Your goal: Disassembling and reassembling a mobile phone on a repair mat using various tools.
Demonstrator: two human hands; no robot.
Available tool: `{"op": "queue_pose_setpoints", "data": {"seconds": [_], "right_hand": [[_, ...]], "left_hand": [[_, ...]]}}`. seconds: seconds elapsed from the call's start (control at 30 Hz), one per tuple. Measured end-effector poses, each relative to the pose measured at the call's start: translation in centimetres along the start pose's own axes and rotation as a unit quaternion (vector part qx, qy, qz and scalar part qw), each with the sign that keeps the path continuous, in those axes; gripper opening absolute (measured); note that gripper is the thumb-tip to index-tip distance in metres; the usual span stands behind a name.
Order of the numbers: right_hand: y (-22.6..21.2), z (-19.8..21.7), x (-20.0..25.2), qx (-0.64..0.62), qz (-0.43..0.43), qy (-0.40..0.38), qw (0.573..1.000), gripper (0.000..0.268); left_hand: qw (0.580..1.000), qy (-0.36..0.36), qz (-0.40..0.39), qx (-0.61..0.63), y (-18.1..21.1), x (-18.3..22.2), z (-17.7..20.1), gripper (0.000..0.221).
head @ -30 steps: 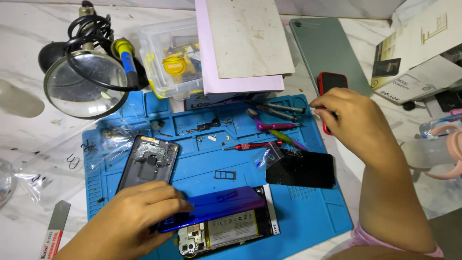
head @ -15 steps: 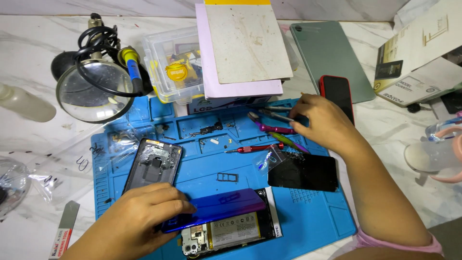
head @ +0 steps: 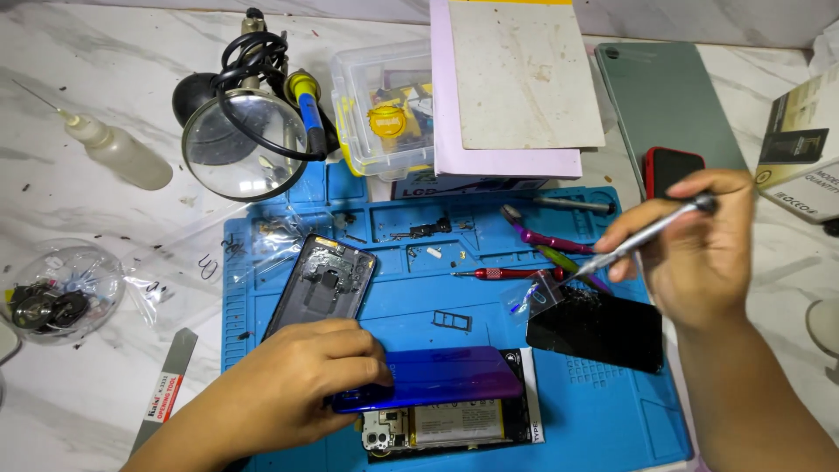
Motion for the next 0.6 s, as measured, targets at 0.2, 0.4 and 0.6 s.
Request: {"op": "queue_pose_setpoints", "data": {"seconds": [0.2,0.4,0.6], "right_hand": [[-1.1,-8.2,3.2,-0.008,0.107,-0.245,0.963,0.081],[-2.1,-10.6,4.5,0.084,0.247,-0.320,0.911,0.080],[-2.2,-11.3,5.3,0.107,0.306,-0.322,0.890,0.073]], "left_hand": [[1.000,0.001,-0.005,0.000,0.1,0.0,0.1,0.033],[1.000,0.010,-0.006,-0.002,0.1,0.1,0.2,0.036],[1.000,0.017,-0.004,-0.006,0.0,0.1,0.2,0.033]]}}
Point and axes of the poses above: each hand's wrist, its own x-axis away from the middle knuckle, its own z-axis out of the back of the hand, y = z × x, the point moved 8 cm from there along -x, towards the middle knuckle, and after that the axes turned 13 degrees about z, right-handed, at the moved point
